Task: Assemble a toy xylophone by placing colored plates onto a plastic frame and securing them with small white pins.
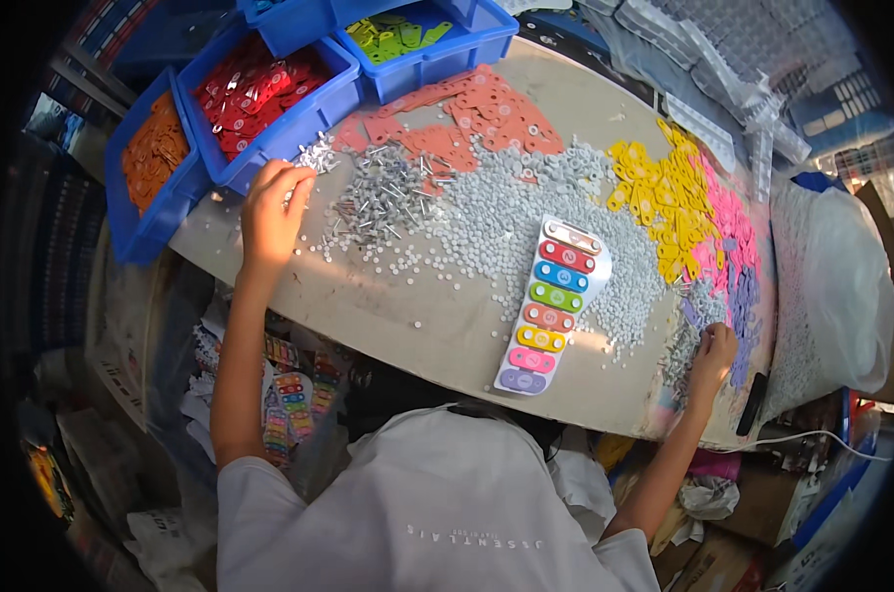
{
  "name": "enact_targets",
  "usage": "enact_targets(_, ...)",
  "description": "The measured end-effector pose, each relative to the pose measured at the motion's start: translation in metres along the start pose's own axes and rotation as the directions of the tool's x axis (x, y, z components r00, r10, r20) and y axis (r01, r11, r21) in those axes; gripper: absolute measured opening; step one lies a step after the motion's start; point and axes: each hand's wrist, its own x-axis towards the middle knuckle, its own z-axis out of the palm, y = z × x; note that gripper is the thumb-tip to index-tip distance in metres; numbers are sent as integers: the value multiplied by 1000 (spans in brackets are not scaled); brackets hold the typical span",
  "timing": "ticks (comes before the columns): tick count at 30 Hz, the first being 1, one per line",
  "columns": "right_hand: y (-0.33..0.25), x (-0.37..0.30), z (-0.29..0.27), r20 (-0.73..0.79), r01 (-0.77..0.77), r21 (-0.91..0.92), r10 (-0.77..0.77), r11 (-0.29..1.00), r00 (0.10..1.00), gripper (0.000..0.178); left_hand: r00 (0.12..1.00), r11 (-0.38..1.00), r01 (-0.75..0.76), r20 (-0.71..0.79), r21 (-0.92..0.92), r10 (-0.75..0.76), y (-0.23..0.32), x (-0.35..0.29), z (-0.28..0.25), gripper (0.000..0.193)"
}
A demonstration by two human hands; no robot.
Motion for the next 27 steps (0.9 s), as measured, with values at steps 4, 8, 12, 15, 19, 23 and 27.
enact_targets(4,-11,-2,-4,-130,-83,27,86,996,988,9,989,986,-146,-5,87,147,6,17,21,8)
enact_targets(8,-62,-8,-29,-123,-218,224,249,950,961,10,980,954,-200,40,223,196,5,29,40,5)
enact_targets(12,-113,-19,-33,-114,-172,427,242,888,964,10,986,913,-168,84,372,147,-7,28,49,8)
enact_targets(15,-143,-33,-34,96,-226,664,218,713,971,7,986,884,-168,96,436,139,0,29,45,8)
enact_targets(19,-178,-50,-37,426,-438,813,121,384,897,10,974,880,-225,83,418,210,26,20,35,10)
enact_targets(23,-204,-61,-44,585,-570,790,-1,223,811,13,843,793,383,531,-474,-89,108,-10,19,8)
enact_targets(27,-216,-65,-46,658,-649,752,-97,114,746,14,681,555,594,731,-582,37,160,-53,26,6)
